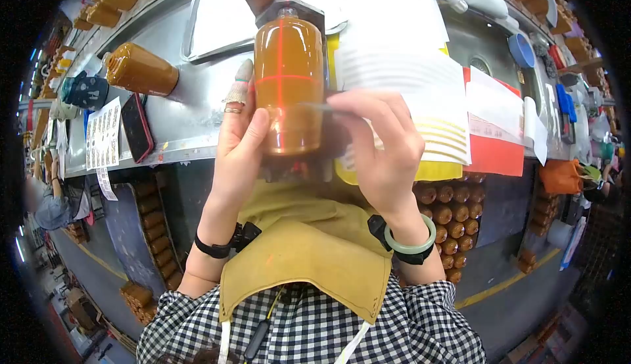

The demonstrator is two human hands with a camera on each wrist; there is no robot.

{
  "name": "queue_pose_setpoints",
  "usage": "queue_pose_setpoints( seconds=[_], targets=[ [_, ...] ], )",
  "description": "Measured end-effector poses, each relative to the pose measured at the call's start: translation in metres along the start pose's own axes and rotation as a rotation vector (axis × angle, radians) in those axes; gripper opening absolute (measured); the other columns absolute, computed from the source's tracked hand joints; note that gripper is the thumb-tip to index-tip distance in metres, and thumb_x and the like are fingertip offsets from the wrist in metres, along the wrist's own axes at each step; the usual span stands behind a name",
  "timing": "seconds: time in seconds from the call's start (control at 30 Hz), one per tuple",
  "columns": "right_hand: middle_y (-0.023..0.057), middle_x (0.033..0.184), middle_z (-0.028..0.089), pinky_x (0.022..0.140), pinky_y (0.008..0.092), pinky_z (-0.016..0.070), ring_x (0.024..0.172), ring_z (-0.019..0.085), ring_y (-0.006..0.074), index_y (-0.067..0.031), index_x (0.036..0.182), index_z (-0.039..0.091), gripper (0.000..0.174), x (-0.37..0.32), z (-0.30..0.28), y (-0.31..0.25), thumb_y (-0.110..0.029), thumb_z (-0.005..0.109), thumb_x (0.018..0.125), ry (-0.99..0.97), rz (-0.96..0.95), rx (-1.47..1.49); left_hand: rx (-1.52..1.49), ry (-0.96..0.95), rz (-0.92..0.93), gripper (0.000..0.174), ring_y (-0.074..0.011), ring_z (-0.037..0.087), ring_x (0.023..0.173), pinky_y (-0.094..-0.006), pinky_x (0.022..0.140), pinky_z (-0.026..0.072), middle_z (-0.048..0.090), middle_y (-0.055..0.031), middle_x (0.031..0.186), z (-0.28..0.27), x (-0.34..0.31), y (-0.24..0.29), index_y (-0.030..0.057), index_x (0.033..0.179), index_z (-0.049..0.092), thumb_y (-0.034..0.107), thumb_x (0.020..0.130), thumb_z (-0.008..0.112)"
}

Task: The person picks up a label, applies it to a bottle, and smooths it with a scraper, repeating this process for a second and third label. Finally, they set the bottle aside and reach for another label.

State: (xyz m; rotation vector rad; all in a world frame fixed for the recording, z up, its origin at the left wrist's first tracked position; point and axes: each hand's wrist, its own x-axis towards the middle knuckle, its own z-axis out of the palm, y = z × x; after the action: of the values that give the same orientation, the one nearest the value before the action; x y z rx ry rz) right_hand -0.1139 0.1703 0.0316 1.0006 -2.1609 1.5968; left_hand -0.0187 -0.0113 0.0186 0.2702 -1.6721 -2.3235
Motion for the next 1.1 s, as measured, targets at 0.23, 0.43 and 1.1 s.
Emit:
queue_pose_setpoints(
  seconds=[0.23, 0.43, 1.1],
  targets=[
    [0.0116, 0.097, 0.074, 0.079, 0.0331, 0.0556, 0.089, 0.070, 0.0261, 0.0001, 0.106, 0.073, 0.028, 0.004, -0.006, -0.003, 0.015, 0.069, 0.082, 0.061, 0.025, -0.037, 1.017, -0.083, 0.621, 0.069, -0.0395, 0.040, 0.150, -0.0466, 0.120, 0.0388, 0.031, -0.0275, 0.166, -0.014, -0.008, -0.008, 0.0055, 0.147, 0.059, 0.010, 0.082, 0.083],
    [0.0074, 0.096, 0.077, 0.083, 0.0366, 0.0524, 0.089, 0.071, 0.0239, -0.0035, 0.097, 0.078, 0.025, -0.003, 0.005, 0.001, 0.000, 0.068, 0.075, -0.123, -0.381, -0.233, 0.875, 0.097, 0.651, 0.076, -0.0392, 0.063, 0.130, -0.0413, 0.103, 0.0565, 0.052, -0.0245, 0.153, -0.021, -0.009, -0.023, 0.0041, 0.138, 0.067, -0.003, 0.065, 0.089],
    [0.0017, 0.097, 0.075, 0.072, 0.0334, 0.0495, 0.072, 0.060, 0.0217, -0.0115, 0.099, 0.074, 0.026, 0.016, 0.013, -0.020, -0.008, 0.076, 0.073, -0.340, -0.551, -0.141, 0.730, 0.205, 0.536, 0.089, -0.0293, 0.065, 0.127, -0.0381, 0.106, 0.0550, 0.060, -0.0195, 0.145, -0.007, -0.016, -0.017, -0.0063, 0.145, 0.053, 0.011, 0.070, 0.097]
  ],
)
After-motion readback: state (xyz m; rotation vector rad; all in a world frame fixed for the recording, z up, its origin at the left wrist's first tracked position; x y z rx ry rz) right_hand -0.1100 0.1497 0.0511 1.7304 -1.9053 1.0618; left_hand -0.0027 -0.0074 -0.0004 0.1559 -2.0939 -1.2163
